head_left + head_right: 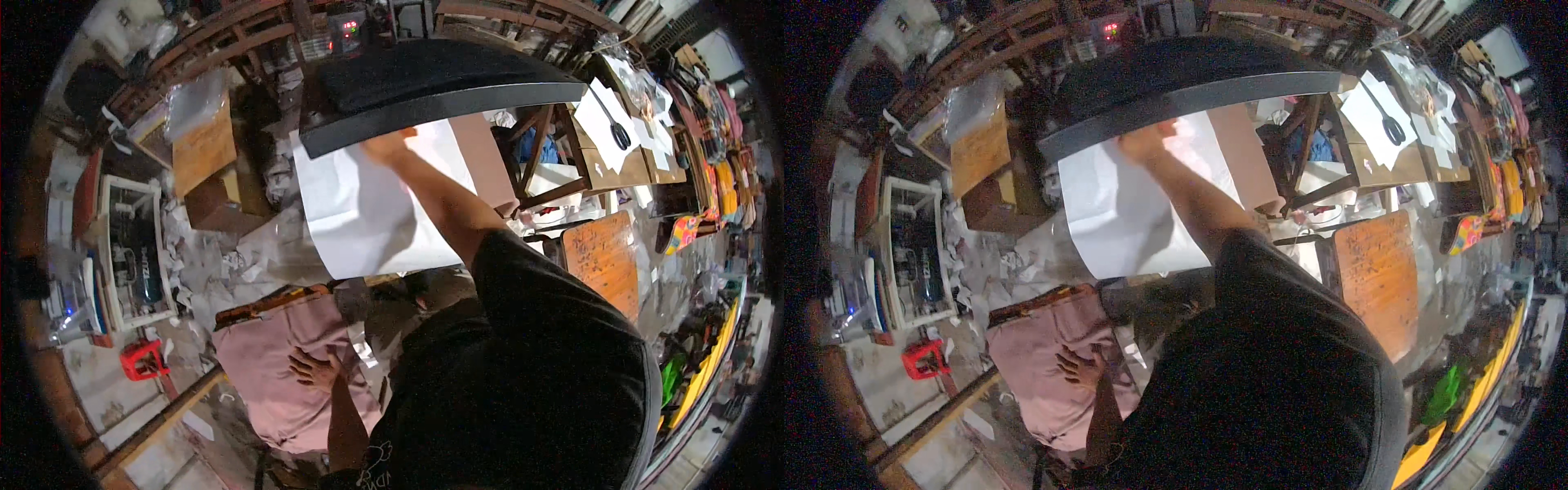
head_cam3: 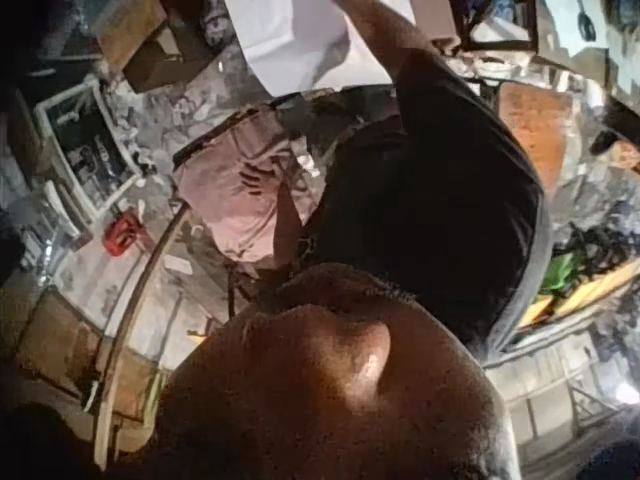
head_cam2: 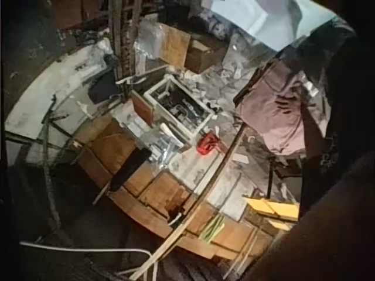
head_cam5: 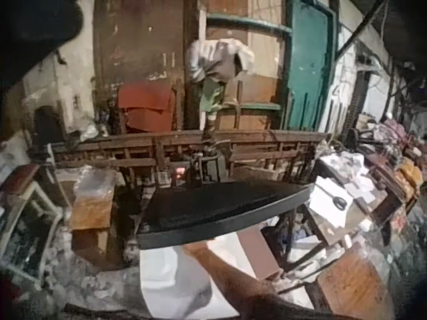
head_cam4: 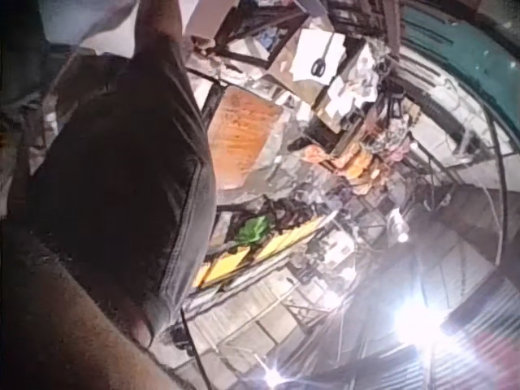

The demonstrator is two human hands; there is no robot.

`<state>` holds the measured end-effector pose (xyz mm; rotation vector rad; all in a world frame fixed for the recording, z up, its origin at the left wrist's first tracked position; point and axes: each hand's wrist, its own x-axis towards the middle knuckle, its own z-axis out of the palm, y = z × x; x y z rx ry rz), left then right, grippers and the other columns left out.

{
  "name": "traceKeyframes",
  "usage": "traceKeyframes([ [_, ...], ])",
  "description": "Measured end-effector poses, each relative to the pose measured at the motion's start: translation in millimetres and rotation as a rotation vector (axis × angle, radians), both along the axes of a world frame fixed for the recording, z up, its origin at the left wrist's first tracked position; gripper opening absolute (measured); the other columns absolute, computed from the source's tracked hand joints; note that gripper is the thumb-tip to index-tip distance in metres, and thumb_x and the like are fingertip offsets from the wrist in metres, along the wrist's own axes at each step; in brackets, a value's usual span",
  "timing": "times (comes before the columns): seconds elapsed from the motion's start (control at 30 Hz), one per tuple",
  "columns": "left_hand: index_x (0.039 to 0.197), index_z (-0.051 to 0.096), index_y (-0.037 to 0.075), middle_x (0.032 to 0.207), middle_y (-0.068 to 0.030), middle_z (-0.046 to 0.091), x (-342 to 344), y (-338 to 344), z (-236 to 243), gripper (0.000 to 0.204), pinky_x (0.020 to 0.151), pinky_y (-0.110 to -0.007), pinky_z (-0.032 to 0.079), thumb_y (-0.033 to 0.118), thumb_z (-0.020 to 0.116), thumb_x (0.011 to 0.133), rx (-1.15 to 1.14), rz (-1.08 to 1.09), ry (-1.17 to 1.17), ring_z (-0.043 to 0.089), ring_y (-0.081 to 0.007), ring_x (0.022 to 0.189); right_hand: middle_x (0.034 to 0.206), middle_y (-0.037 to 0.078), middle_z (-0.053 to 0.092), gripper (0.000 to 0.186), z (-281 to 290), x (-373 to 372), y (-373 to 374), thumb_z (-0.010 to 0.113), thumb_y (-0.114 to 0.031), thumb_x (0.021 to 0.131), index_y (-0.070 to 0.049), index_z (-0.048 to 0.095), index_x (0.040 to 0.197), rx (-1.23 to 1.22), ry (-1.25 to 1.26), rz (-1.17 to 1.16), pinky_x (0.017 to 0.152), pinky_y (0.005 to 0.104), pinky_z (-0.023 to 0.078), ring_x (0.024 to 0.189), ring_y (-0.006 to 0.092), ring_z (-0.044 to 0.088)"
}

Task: The person prepares a piece of pink fabric with a bunny design on a wooden table. They place a white paper sheet over the fabric, smooth it down, and wipe the surface with a cloth. The person then uses scissors to cut the white paper along the edges of the fabric design.

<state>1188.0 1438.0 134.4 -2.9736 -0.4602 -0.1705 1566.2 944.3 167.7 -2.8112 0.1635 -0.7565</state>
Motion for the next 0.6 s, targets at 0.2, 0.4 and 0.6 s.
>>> traceKeyframes([
  [0.2,0.16,0.034,0.021,0.163,-0.0152,0.034,-23,13,-10,0.096,0.109,-0.067,0.032,0.085,0.03,0.088,0.126,0.084,-0.006,0.036,-0.04,0.146,0.15,0.019,0.051,0.053,28,-21,-6,0.044,-0.04,0.101,-0.007,0.057,0.141,-0.041,0.203,0.048,0.122,0.0564,0.023,0.141,0.0384,0.044],
  [0.4,0.162,0.029,0.021,0.166,-0.0144,0.028,-17,13,-12,0.094,0.113,-0.066,0.028,0.081,0.029,0.09,0.144,0.057,0.058,0.032,-0.04,0.148,0.161,0.019,0.037,0.059,26,-123,-16,0.049,-0.042,0.103,-0.004,0.048,0.148,-0.012,0.172,0.008,0.122,0.0605,0.021,0.151,0.0345,0.03],
  [0.6,0.162,0.03,0.021,0.166,-0.0161,0.027,-23,11,-12,0.095,0.114,-0.066,0.026,0.081,0.035,0.089,0.079,0.127,0.079,0.03,-0.0413,0.149,0.164,0.02,0.028,0.072,71,-223,29,0.05,-0.047,0.101,0.0,0.039,0.153,0.069,0.37,0.467,0.123,0.0582,0.019,0.153,0.0363,0.024],
])
